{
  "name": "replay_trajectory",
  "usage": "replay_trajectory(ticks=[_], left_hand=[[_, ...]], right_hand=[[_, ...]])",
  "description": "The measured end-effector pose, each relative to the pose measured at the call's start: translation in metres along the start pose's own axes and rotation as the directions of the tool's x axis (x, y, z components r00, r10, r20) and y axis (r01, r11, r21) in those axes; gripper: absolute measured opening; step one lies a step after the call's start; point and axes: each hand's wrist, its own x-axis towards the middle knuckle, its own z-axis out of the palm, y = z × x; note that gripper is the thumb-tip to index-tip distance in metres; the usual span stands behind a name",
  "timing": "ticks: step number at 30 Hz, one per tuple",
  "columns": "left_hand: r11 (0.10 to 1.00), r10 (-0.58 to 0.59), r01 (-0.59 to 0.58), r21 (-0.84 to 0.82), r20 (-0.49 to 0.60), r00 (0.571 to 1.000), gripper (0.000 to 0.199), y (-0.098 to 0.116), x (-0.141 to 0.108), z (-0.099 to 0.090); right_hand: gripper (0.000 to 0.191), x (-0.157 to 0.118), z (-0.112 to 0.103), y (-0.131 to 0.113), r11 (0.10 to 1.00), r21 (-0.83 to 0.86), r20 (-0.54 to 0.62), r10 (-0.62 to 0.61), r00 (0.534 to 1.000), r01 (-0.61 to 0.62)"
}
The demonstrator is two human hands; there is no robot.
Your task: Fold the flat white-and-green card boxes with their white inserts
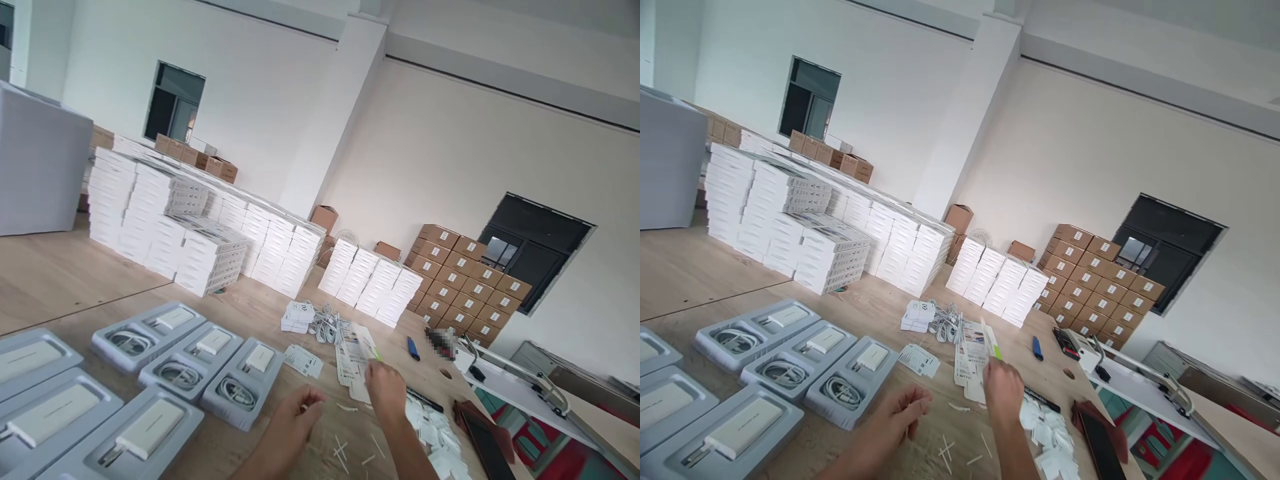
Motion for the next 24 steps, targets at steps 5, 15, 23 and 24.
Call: replay_trajectory(ticks=[5,15,23,24], left_hand=[[0.849,-0.23,0.252,-0.465,0.104,0.968,0.061,0.002,0.005,-0.005],[0.766,-0.347,0.426,-0.482,0.248,0.904,0.029,0.031,-0.006,-0.016],[0.801,-0.348,0.488,-0.346,0.394,0.851,0.041,0.035,-0.017,-0.009],[0.803,-0.35,0.488,-0.341,0.392,0.851,0.041,0.035,-0.016,-0.009]], right_hand=[[0.031,-0.047,-0.048,-0.001,0.988,0.059,-0.288,-0.123,0.95,0.145],[0.027,-0.104,-0.063,-0.03,0.473,0.624,-0.173,-0.693,0.7,0.622],[0.05,-0.064,-0.058,0.025,0.713,0.65,0.12,-0.438,0.891,0.263],[0.046,-0.064,-0.056,0.024,0.704,0.659,0.129,-0.452,0.883,0.265]])
